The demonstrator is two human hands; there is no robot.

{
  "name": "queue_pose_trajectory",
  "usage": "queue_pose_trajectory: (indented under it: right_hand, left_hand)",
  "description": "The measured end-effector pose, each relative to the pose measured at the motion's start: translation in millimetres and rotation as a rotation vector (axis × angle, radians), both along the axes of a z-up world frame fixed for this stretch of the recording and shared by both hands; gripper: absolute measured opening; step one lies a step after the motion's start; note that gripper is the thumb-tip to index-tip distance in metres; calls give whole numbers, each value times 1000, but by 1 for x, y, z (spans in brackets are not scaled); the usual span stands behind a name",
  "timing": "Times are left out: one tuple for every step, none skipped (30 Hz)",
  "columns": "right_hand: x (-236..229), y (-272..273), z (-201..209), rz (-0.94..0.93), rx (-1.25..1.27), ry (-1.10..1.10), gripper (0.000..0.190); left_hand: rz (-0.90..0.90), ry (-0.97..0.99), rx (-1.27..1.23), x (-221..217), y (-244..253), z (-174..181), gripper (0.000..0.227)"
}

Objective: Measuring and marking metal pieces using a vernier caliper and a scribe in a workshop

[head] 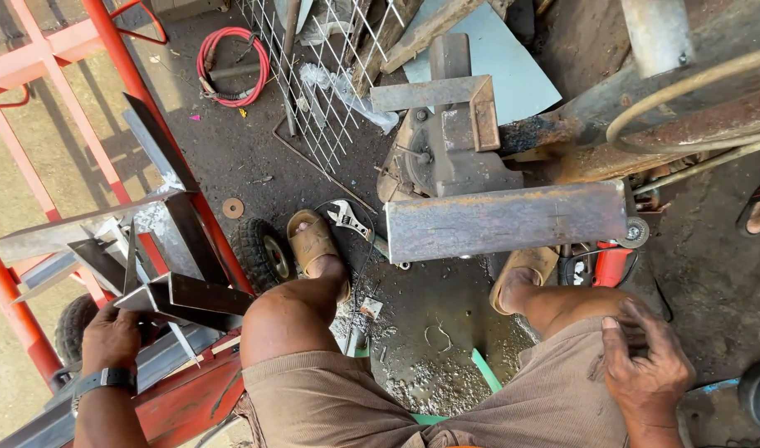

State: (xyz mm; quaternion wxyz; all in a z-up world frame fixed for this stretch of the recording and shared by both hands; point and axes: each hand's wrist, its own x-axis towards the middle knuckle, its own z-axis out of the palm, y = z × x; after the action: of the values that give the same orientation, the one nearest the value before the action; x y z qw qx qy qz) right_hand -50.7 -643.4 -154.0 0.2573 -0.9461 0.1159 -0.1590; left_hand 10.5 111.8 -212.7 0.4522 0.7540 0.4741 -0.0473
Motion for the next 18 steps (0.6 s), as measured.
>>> queue_pose_trajectory:
  right_hand:
    - [-1, -1, -1, -13, -23, 4, 31]
    - [-1, -1, -2, -23, -45, 9, 29]
    - [-2, -3, -3, -23, -45, 8, 29]
    - [-1, -4, -4, -13, -41, 0, 30]
    - [-2, -4, -5, -4, -38, -8, 31]
    - [-2, -4, -4, -1, -37, -8, 31]
    - [-2, -4, -3, -17, -51, 5, 31]
    - [-2, -4, -3, -30, -63, 19, 32]
    - [-6, -9, -5, -25, -62, 19, 32]
    - [-8, -13, -8, -27, -127, 27, 33]
    - [-10, -15, -11, -30, -192, 34, 34]
    - [-14, -17, -10, 5, -173, 38, 34]
    - [-17, -18, -8, 8, -130, 40, 34]
    - [-18, -19, -9, 18, -81, 44, 35]
    - [-22, -22, -19, 61, -55, 49, 35]
    - [-25, -28, -28, 13, 71, 64, 34]
    - [-28, -34, -37, -34, 201, 85, 34]
    - [-27, -35, -44, -12, 206, 87, 34]
  left_hand:
    - [14, -15, -28, 1, 0, -2, 22]
    - [30, -29, -55, 0, 1, -4, 19]
    - [30, -29, -55, 0, 1, -5, 19]
    - [22, -8, -44, 0, 2, -5, 19]
    - [14, 14, -33, 0, 3, -5, 23]
    - [16, 14, -32, 0, 5, -7, 23]
    - [-9, 48, 19, 0, 8, -10, 27]
    - [-31, 83, 71, -1, 11, -12, 31]
    - [-26, 84, 73, 1, 17, -20, 31]
    - [-98, 144, 118, -1, 24, -25, 31]
    - [-169, 204, 162, -4, 34, -29, 32]
    - [-133, 216, 177, -7, 55, -62, 32]
    - [-319, 259, 310, -13, 80, -93, 32]
    - [-499, 312, 439, -25, 110, -120, 36]
    - [-456, 334, 455, -28, 103, -110, 36]
    - [-436, 232, 398, -23, 93, -108, 33]
    - [-415, 126, 344, -16, 85, -107, 30]
    - [-394, 130, 348, -12, 70, -81, 30]
